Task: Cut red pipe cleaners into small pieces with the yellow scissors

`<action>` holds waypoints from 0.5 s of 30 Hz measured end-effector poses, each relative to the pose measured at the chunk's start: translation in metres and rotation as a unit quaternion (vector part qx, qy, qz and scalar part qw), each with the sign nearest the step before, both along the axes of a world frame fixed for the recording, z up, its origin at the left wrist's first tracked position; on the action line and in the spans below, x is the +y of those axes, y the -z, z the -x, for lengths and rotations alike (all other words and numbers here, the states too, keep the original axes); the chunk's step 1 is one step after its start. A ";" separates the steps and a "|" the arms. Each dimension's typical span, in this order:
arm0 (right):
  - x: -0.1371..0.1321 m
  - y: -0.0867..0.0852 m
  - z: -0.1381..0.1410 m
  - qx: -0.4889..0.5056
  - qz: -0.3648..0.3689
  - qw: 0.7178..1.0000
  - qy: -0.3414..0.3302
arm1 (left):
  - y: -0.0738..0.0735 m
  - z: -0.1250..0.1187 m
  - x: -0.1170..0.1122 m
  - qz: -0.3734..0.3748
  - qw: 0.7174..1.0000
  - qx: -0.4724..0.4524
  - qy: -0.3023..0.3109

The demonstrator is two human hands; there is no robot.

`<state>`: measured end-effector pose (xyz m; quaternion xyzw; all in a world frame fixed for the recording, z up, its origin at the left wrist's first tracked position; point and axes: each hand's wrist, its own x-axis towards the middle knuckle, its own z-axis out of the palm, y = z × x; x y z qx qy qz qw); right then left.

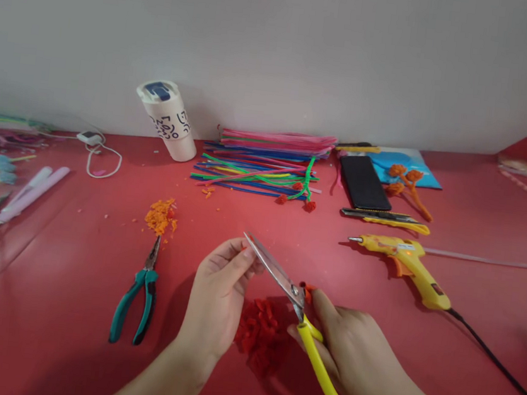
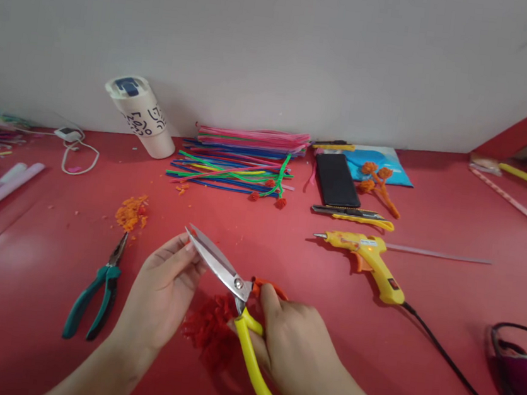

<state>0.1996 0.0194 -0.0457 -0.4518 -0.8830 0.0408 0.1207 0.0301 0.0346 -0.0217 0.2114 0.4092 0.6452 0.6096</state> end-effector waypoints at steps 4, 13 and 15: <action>0.000 -0.002 0.001 0.008 0.000 1.000 -0.008 | 0.000 0.000 0.000 -0.003 1.000 -0.008 0.003; -0.001 0.002 0.001 0.017 0.018 1.000 0.002 | -0.001 0.000 0.000 -0.003 1.000 -0.008 0.005; 0.001 0.002 0.000 0.031 0.043 0.998 0.014 | -0.001 0.001 0.001 -0.006 1.000 -0.008 0.005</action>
